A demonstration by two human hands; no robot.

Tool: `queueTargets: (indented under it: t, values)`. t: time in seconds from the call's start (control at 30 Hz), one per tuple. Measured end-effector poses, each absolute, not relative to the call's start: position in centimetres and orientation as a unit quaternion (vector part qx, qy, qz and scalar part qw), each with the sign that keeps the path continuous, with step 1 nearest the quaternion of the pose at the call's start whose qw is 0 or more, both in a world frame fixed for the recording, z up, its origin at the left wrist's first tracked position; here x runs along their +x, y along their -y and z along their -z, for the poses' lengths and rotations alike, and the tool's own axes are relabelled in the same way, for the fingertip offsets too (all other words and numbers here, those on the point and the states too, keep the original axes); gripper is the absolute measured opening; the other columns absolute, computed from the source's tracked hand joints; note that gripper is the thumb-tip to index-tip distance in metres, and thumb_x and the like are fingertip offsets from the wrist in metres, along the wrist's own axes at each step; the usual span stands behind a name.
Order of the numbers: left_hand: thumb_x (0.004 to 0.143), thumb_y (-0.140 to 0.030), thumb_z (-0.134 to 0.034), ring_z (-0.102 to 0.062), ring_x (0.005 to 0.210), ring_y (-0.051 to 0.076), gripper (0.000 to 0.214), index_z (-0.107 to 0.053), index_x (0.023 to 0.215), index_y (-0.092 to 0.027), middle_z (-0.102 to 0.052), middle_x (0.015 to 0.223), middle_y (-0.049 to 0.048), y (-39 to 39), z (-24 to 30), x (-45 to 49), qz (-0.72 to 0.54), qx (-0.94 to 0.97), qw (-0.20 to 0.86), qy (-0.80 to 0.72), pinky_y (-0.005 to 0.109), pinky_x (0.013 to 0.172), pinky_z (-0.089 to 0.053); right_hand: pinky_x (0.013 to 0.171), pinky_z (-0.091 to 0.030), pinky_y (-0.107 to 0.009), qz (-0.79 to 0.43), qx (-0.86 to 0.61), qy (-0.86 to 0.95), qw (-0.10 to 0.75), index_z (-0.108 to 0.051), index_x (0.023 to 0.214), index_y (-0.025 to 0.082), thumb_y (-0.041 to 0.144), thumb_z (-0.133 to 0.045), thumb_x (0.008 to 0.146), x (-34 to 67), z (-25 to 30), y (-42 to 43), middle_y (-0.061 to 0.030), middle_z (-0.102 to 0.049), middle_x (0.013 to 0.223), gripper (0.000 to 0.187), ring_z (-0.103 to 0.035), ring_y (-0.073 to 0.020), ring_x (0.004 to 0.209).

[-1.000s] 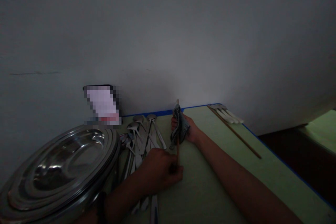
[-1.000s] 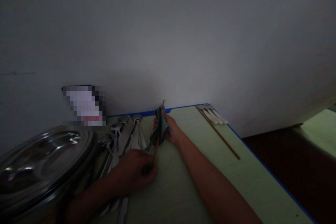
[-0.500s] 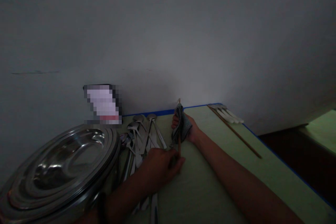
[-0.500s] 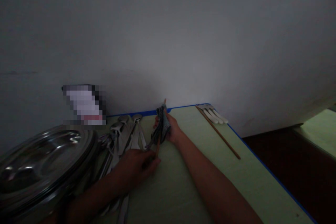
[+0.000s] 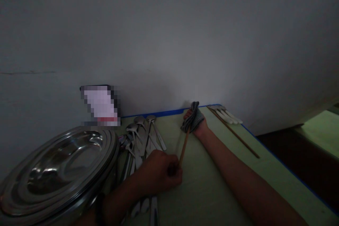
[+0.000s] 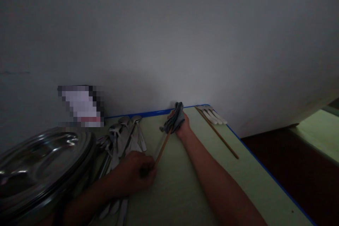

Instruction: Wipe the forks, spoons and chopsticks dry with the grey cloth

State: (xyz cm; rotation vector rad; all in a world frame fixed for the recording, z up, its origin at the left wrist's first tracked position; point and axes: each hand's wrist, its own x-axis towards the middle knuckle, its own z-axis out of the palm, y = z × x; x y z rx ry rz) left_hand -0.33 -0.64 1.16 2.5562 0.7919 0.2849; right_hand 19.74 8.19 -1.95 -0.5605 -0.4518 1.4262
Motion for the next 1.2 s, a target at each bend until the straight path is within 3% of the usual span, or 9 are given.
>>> queueTargets:
  t: [0.27,0.4,0.8,1.03,1.2]
  values:
    - [0.071,-0.020,-0.050,-0.041,0.044,0.007,0.016,-0.055,0.056,-0.016,-0.046,0.047,-0.0060,0.8,-1.3,-0.5,-0.109,0.924,0.227,-0.288,0.019,0.049,-0.027,0.039,-0.036,-0.018,-0.649,-0.226,0.137,0.713,-0.046,0.056,0.019,0.022,-0.028,0.088,20.0,1.5,-8.2,0.0065,-0.041,0.039,0.037,-0.039,-0.0064,0.034]
    - [0.074,-0.023,-0.046,-0.040,0.043,0.007,0.022,-0.057,0.057,-0.016,-0.044,0.047,-0.0053,0.6,-0.8,-0.3,-0.118,0.902,0.243,-0.336,0.018,0.045,-0.025,0.038,-0.034,-0.017,-0.661,-0.223,0.153,0.700,-0.048,0.058,0.019,0.026,-0.035,0.087,17.6,1.8,-7.4,0.0072,-0.041,0.039,0.032,-0.038,-0.0061,0.033]
    - [0.071,-0.021,-0.050,-0.042,0.043,0.007,0.015,-0.057,0.058,-0.017,-0.048,0.048,-0.0052,0.5,-1.0,-0.1,-0.110,0.922,0.214,-0.304,0.018,0.046,-0.025,0.037,-0.031,-0.016,-0.632,-0.214,0.132,0.733,-0.042,0.052,0.018,0.025,-0.025,0.090,19.1,1.4,-8.0,0.0068,-0.037,0.035,0.043,-0.034,-0.0056,0.031]
    - [0.072,-0.021,-0.050,-0.044,0.042,0.008,0.017,-0.058,0.058,-0.017,-0.049,0.046,-0.0048,0.5,-1.1,-0.3,-0.098,0.929,0.218,-0.284,0.019,0.046,-0.027,0.035,-0.028,-0.017,-0.643,-0.238,0.160,0.710,-0.049,0.053,0.018,0.026,-0.019,0.092,19.2,1.3,-8.2,0.0059,-0.035,0.035,0.049,-0.032,-0.0062,0.030]
    - [0.072,-0.022,-0.052,-0.051,0.046,0.010,0.016,-0.060,0.060,-0.017,-0.055,0.050,-0.0032,0.6,-1.2,-0.4,-0.091,0.930,0.225,-0.275,0.019,0.047,-0.029,0.034,-0.027,-0.018,-0.645,-0.248,0.171,0.702,-0.051,0.054,0.018,0.031,-0.026,0.091,19.1,1.3,-8.2,0.0060,-0.035,0.035,0.046,-0.031,-0.0066,0.030]
